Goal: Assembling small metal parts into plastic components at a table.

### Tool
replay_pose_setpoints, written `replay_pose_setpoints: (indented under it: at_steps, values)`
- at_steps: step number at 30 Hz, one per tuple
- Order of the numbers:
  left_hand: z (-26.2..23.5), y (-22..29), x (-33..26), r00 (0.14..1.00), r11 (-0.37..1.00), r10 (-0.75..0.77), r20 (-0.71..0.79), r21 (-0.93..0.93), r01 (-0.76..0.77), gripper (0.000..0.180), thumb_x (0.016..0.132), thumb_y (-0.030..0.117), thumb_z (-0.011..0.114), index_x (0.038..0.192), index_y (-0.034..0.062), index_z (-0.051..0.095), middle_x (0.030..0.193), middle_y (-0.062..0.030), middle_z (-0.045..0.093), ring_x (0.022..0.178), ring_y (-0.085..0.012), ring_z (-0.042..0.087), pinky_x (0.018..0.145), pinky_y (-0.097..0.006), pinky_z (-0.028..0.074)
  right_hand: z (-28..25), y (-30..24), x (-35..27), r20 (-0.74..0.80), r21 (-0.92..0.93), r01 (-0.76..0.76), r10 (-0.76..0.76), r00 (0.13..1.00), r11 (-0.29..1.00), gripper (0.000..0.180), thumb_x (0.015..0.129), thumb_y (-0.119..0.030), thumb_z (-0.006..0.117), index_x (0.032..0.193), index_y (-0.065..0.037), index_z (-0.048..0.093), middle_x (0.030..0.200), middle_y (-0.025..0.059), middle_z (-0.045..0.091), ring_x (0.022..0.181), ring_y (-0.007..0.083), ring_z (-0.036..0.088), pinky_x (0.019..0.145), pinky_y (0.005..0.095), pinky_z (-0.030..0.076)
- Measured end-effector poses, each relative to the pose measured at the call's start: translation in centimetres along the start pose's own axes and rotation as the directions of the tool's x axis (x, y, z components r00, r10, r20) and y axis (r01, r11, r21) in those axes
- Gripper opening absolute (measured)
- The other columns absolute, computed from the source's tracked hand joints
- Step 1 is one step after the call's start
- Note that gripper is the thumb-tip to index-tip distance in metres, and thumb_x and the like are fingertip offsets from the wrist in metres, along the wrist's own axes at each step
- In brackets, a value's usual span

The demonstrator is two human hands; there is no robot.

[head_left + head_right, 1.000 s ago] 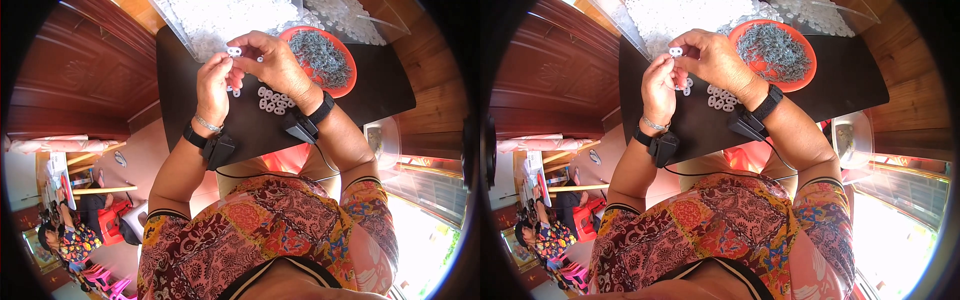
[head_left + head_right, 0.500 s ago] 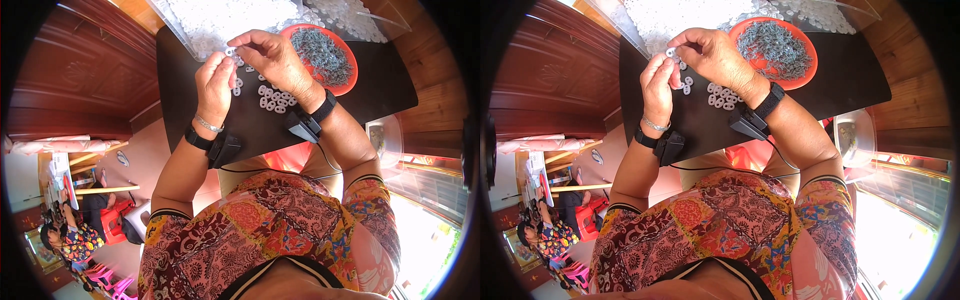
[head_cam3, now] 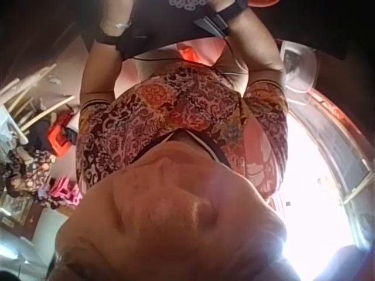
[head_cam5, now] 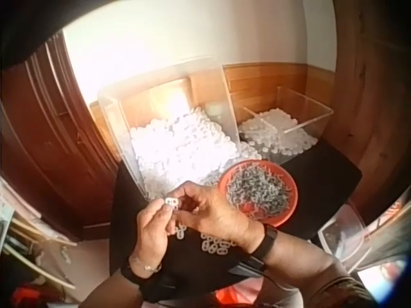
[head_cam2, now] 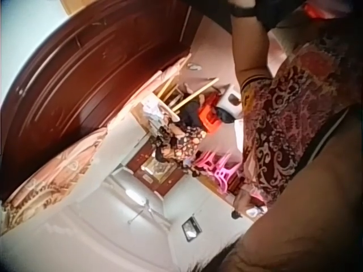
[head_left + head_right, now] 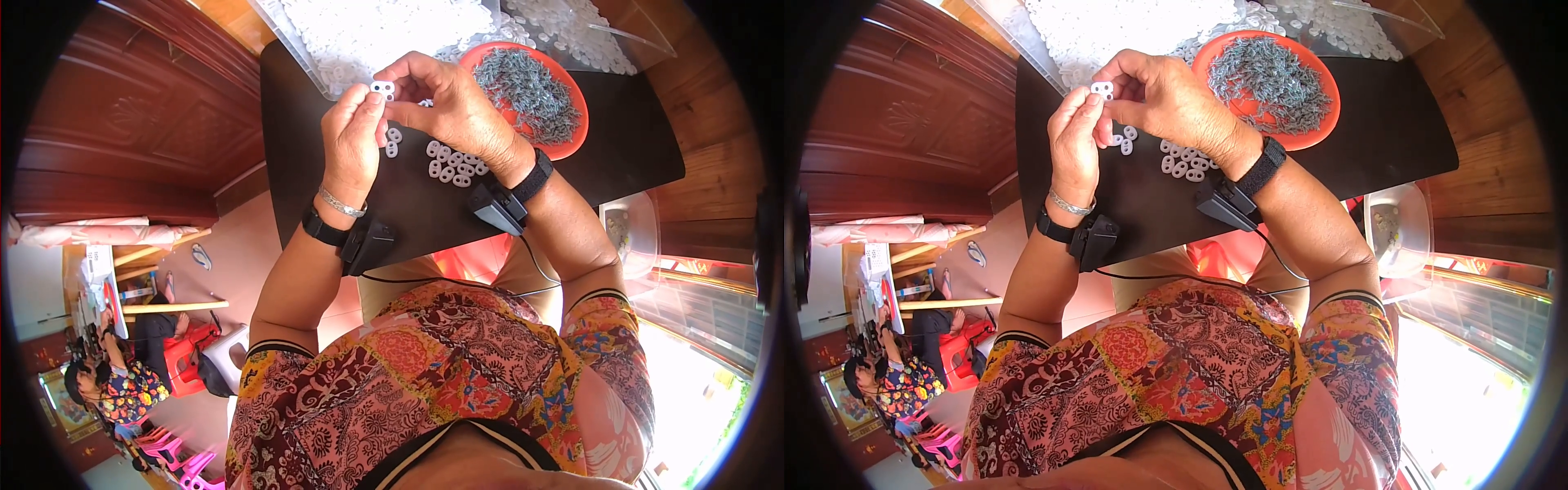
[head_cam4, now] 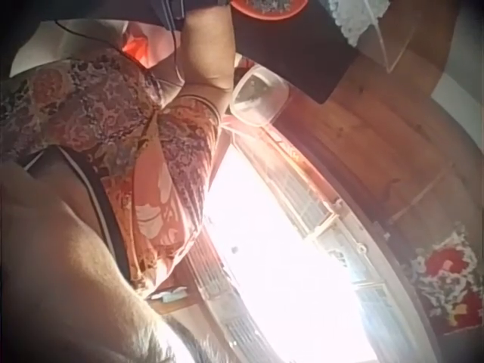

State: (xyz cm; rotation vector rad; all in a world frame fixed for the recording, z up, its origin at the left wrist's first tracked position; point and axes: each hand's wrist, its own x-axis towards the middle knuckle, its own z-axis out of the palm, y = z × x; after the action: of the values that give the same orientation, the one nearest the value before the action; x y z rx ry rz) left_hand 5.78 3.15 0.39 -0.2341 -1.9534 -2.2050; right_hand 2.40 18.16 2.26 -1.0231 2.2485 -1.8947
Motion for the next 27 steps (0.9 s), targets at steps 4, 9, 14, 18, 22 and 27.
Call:
replay_pose_setpoints:
  at_steps: [4, 9, 14, 18, 22, 27]
  values:
    - [-0.2, 0.4, 0.4, 0.999, 0.994, 0.015, 0.031, 0.110, -0.018, 0.023, 0.093, 0.020, 0.051, 0.081, 0.0007, 0.056, 0.059, 0.0018, 0.046, 0.050, -0.0037, 0.040, 0.046, -0.019, 0.033, -0.2, 0.4, 0.2, 0.009, 0.272, -0.046, 0.045, 0.999, 0.961, 0.024, 0.080, 0.001, 0.066, 0.103, 0.000, 0.058, 0.087, 0.0024, 0.061, 0.081, 0.0076, 0.059, 0.075, 0.0215, 0.049]
    - [-0.5, 0.6, 0.4, 0.990, 0.973, 0.115, 0.086, 0.189, -0.130, 0.025, 0.093, 0.023, 0.052, 0.084, 0.0004, 0.054, 0.061, 0.0005, 0.048, 0.054, -0.0043, 0.042, 0.048, -0.020, 0.035, -0.4, -0.1, 0.2, 0.030, 0.335, -0.032, 0.023, 0.999, 0.942, 0.024, 0.081, 0.002, 0.064, 0.104, -0.001, 0.058, 0.089, 0.0036, 0.062, 0.082, 0.0080, 0.059, 0.075, 0.0219, 0.049]
    - [-0.4, 1.0, 0.2, 0.963, 0.944, 0.240, 0.120, 0.204, -0.261, 0.024, 0.093, 0.024, 0.052, 0.100, 0.0012, 0.050, 0.072, -0.0014, 0.052, 0.060, -0.0058, 0.045, 0.054, -0.021, 0.038, -0.9, -0.8, 0.2, 0.064, 0.465, -0.055, 0.028, 0.998, 0.884, 0.024, 0.081, 0.001, 0.065, 0.104, -0.002, 0.060, 0.090, 0.0041, 0.064, 0.078, 0.0079, 0.059, 0.071, 0.0209, 0.049]
    - [-0.5, 0.9, 0.3, 0.917, 0.881, 0.350, 0.192, 0.264, -0.392, 0.028, 0.094, 0.025, 0.049, 0.108, 0.0012, 0.046, 0.078, -0.0029, 0.054, 0.063, -0.0074, 0.046, 0.056, -0.022, 0.040, -1.4, -1.2, 0.3, 0.076, 0.446, -0.103, 0.077, 0.994, 0.889, 0.024, 0.081, -0.001, 0.066, 0.104, -0.002, 0.061, 0.089, 0.0040, 0.065, 0.072, 0.0073, 0.057, 0.065, 0.0199, 0.047]
    - [-0.8, 1.4, 0.4, 0.909, 0.829, 0.358, 0.215, 0.375, -0.415, 0.025, 0.093, 0.021, 0.050, 0.106, 0.0002, 0.045, 0.084, -0.0109, 0.059, 0.071, -0.0176, 0.056, 0.064, -0.031, 0.046, -1.8, -1.6, 0.4, 0.113, 0.493, -0.144, 0.101, 0.988, 0.858, 0.027, 0.081, -0.002, 0.065, 0.108, -0.001, 0.061, 0.090, 0.0051, 0.065, 0.069, 0.0075, 0.056, 0.063, 0.0201, 0.047]
    - [-0.7, 1.1, 0.2, 0.845, 0.702, 0.483, 0.229, 0.476, -0.530, 0.024, 0.093, 0.019, 0.049, 0.108, -0.0003, 0.046, 0.082, -0.0139, 0.059, 0.068, -0.0222, 0.058, 0.062, -0.033, 0.047, -1.6, -1.4, 0.3, 0.120, 0.465, -0.083, 0.030, 0.992, 0.881, 0.028, 0.082, -0.003, 0.065, 0.110, 0.000, 0.061, 0.091, 0.0056, 0.066, 0.068, 0.0072, 0.056, 0.062, 0.0201, 0.047]
